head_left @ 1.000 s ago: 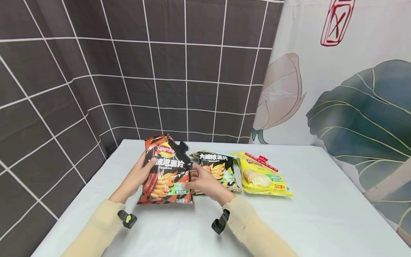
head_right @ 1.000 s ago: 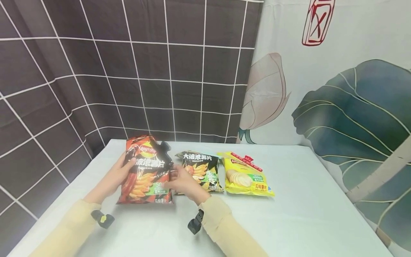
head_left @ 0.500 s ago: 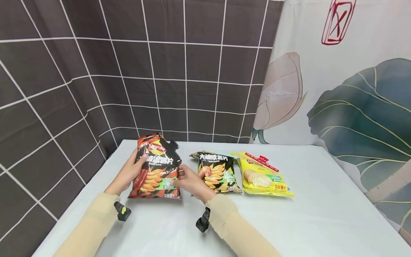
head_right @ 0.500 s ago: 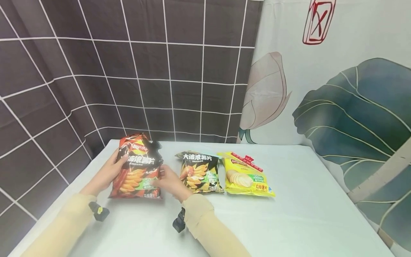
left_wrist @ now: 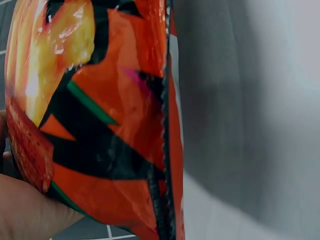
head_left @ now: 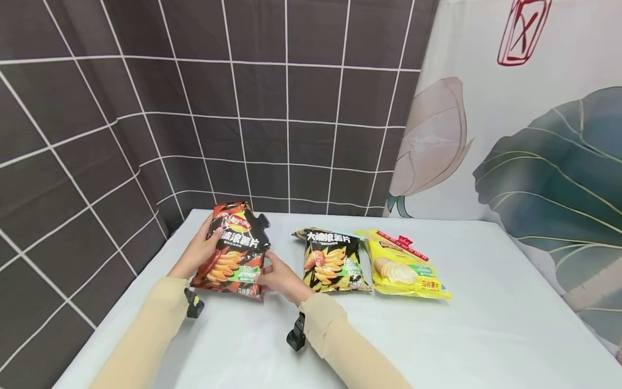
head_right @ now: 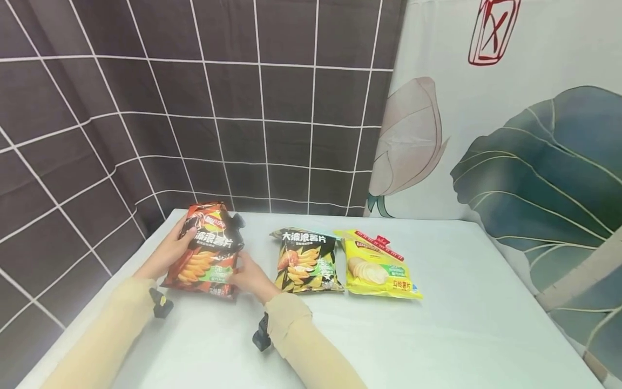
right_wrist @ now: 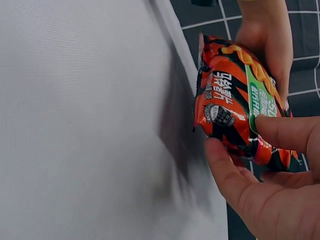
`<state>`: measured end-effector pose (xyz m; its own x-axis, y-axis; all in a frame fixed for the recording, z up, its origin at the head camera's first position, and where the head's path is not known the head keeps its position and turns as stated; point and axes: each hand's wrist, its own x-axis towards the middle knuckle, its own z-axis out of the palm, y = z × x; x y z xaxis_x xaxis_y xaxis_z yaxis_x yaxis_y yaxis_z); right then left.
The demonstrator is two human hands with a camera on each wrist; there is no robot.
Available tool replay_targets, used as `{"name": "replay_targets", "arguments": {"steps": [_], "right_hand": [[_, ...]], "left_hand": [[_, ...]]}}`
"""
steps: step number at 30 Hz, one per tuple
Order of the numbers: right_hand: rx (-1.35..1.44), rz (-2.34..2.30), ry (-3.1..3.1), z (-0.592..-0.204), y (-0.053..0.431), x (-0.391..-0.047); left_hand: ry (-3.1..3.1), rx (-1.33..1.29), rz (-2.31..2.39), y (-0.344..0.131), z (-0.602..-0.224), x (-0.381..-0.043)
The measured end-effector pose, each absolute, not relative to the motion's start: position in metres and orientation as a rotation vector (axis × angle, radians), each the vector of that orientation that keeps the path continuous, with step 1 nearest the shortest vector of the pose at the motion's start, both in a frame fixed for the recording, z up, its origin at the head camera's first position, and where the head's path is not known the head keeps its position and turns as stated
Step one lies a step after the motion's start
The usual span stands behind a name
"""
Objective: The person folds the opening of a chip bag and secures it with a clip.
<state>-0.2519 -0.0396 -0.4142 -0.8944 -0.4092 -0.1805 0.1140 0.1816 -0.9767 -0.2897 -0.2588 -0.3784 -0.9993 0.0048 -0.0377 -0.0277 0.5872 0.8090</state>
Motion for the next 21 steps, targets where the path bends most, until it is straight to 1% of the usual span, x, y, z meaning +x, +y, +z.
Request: {"name": "replay_targets", "arguments": {"steps": [4,21], "right_hand": [[-0.259,-1.743,2.133,-0.419,-0.043,-0.253],[-0.222,-1.607,2.259,-0.43,-0.049,-0.262]], "left_hand": [[2.767,-0.023,1.416,-0.259,-0.384,-0.296],[2.657,-0.281,1.488,-0.257,-0.404,-0.307]]}}
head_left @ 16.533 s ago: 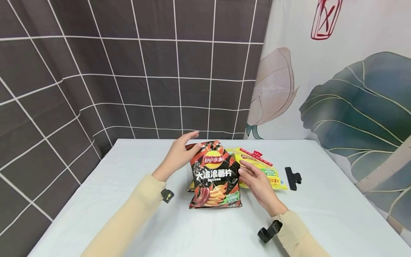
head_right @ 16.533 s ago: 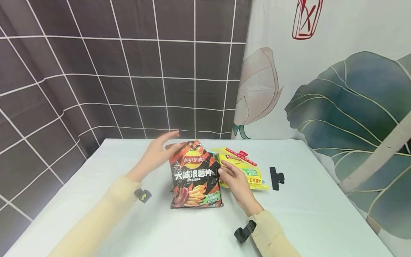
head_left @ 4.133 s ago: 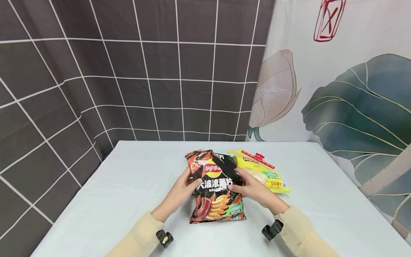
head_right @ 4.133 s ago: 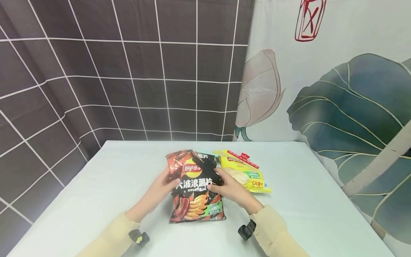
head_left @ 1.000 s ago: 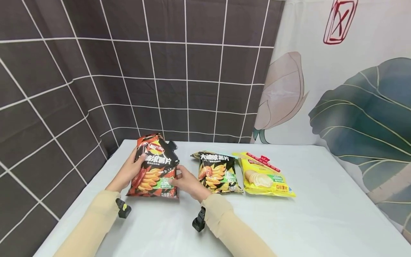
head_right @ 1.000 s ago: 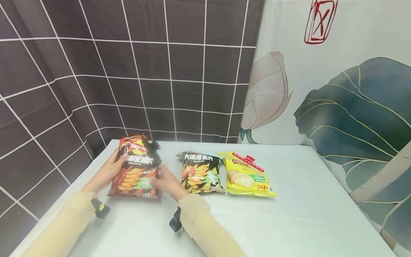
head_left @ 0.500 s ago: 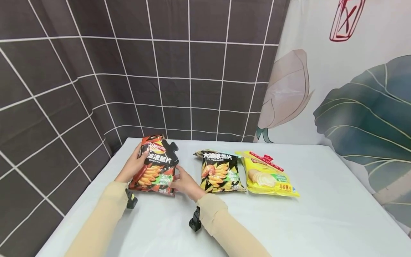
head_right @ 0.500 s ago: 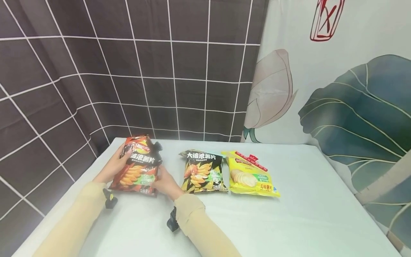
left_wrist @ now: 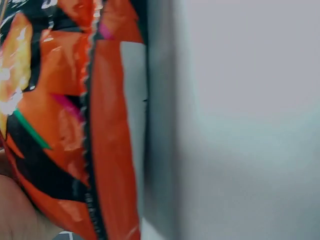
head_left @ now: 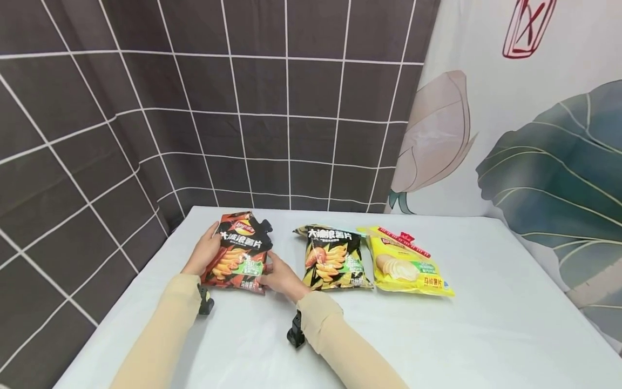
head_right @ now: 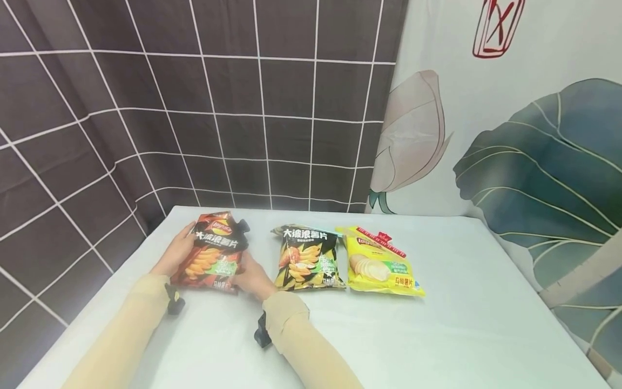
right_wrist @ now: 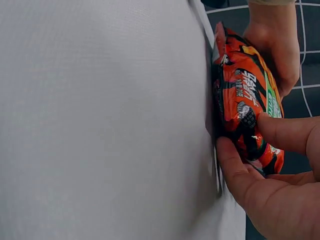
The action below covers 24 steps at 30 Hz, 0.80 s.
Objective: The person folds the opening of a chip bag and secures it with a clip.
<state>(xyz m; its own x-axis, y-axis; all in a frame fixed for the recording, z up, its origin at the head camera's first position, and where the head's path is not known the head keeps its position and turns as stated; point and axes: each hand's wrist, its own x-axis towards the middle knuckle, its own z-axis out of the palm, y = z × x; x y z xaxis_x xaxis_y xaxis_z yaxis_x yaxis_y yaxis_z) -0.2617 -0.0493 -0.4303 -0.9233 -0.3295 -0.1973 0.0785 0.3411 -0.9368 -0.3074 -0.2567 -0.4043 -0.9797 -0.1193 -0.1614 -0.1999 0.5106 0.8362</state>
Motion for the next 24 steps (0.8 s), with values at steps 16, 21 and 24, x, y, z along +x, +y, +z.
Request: {"name": "replay_targets", "arguments": {"steps": [16,21,24], "right_hand": [[-0.203,-1.59,2.317,-0.436,-0.051,-0.26],[-0.211,-1.565,2.336,-0.434,-0.046,-0.259],[-0.231,-1.531,2.353,-0.433,-0.04,-0.259]], "left_hand": [[2.71,-0.32,1.37,-0.258,-0.416,-0.313],[2.771,-0.274,1.178,-0.265,-0.413,-0.319],[2.809,-0.261,1.1,-0.267,-0.409,-0.321]]}}
